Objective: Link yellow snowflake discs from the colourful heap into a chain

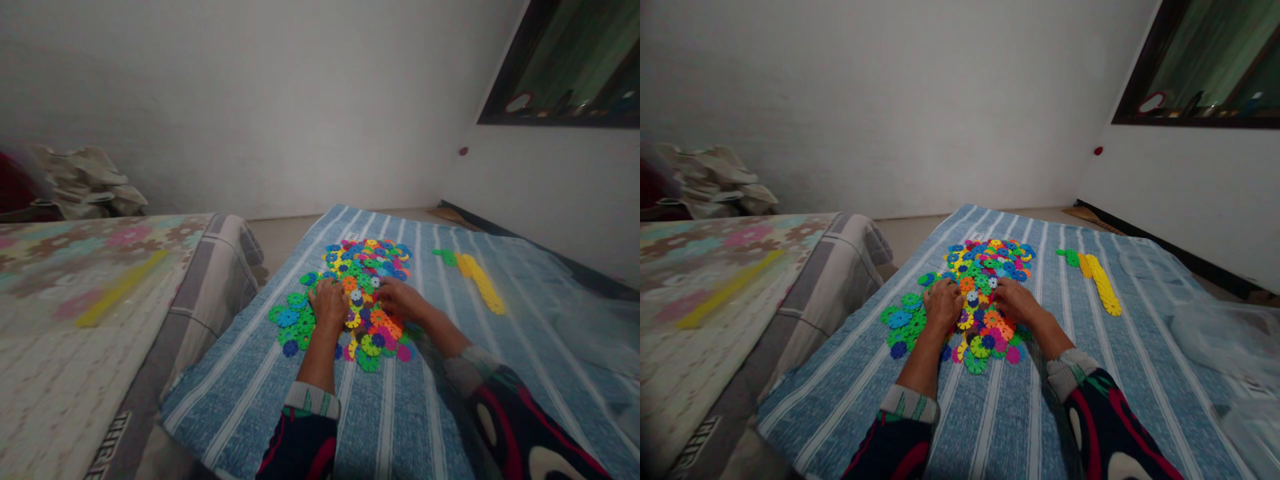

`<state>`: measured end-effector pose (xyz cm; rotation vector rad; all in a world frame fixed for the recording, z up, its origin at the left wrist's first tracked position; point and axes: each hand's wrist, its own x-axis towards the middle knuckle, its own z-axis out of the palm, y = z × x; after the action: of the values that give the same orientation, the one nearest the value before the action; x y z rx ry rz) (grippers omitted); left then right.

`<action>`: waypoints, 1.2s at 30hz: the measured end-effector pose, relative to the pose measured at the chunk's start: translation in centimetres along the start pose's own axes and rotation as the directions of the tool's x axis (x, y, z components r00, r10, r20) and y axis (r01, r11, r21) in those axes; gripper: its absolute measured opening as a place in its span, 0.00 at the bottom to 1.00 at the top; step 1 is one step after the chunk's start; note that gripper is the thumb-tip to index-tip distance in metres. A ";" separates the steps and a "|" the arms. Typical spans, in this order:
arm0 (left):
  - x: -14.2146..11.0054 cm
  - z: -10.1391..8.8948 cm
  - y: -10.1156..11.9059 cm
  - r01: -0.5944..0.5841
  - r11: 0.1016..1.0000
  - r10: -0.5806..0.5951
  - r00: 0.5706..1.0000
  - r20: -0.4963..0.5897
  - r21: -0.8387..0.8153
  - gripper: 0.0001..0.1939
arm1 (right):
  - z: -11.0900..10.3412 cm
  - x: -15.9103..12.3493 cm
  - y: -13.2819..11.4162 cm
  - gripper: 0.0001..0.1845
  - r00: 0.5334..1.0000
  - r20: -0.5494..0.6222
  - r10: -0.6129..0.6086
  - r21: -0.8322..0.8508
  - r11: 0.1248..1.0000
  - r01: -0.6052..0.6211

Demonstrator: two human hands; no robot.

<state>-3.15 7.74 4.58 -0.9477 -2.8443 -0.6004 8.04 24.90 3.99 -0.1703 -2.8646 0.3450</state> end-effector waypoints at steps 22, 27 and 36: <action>0.4 0.0 0.0 0.010 0.997 -0.013 0.999 -0.038 -0.083 0.13 | -1.0 -1.1 -0.3 0.09 0.859 0.066 0.508 0.665 0.619 -0.418; 0.5 0.1 -0.3 0.016 0.998 -0.017 0.999 -0.028 -0.056 0.13 | -1.3 -0.6 -0.1 0.10 0.850 -0.214 0.481 0.203 0.873 -0.443; 0.7 -0.5 -0.8 0.064 0.995 -0.069 0.996 -0.057 -0.079 0.13 | -0.3 2.3 -3.1 0.12 0.945 0.061 0.322 0.295 0.899 -0.325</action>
<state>-4.24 7.38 4.91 -0.8337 -2.8282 -0.7370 5.68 22.29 5.56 -0.5901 -2.7420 0.8430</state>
